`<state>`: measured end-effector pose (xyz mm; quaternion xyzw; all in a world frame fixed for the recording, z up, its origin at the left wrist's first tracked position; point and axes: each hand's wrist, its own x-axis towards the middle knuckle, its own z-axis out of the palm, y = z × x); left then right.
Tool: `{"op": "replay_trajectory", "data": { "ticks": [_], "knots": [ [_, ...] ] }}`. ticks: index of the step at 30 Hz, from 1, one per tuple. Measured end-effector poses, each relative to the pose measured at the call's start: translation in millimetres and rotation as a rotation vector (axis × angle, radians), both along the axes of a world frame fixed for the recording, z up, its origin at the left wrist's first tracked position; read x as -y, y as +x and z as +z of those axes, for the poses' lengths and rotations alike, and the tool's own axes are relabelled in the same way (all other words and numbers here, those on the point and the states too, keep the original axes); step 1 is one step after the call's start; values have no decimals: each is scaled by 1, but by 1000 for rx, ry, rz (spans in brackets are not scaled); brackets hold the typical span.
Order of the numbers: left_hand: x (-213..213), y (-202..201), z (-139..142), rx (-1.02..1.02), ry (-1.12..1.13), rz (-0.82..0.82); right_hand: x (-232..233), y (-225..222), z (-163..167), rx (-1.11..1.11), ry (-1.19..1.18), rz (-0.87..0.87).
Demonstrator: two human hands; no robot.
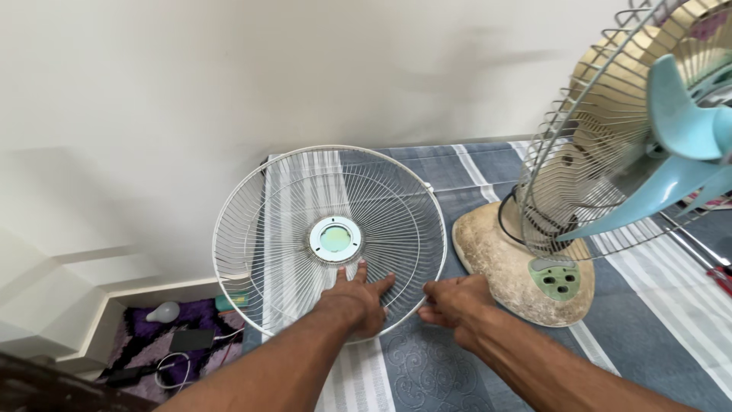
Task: The person reassembles a table fan: they unscrew the front retaining nut from the motor shaft, mount the blue blade assembly onto the shaft, tighten the nut back on by hand, then attach the front wire grille and secure its rim clips. At the end they adjust the assembled fan and reach toward its base controls.
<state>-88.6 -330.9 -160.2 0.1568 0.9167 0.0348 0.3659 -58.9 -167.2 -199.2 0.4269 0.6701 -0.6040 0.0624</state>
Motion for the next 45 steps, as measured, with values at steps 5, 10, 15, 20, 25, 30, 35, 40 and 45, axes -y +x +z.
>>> {"op": "replay_trajectory", "data": {
  "ticks": [5,10,15,20,25,30,35,40,45],
  "knots": [
    [1,-2,-3,-9,-5,-4,9,6,18,3,180,46],
    [3,-2,-4,-31,-21,-39,21,11,27,30,380,95],
    [3,0,-6,-41,-11,-22,22,10,25,62,544,171],
    [4,-2,-7,-37,-16,-25,12,4,23,93,268,89],
    [5,-2,-8,-43,5,-22,6,-7,26,200,422,346],
    [3,-4,-9,-9,-31,-26,-2,-13,20,275,510,517],
    [4,-5,-8,-5,-8,-34,-19,0,-1,236,11,502],
    [9,-6,-6,5,14,-39,-25,9,-23,81,-175,497],
    [12,-11,-9,4,1,-73,-29,15,-36,-27,-231,535]
  ]
}}
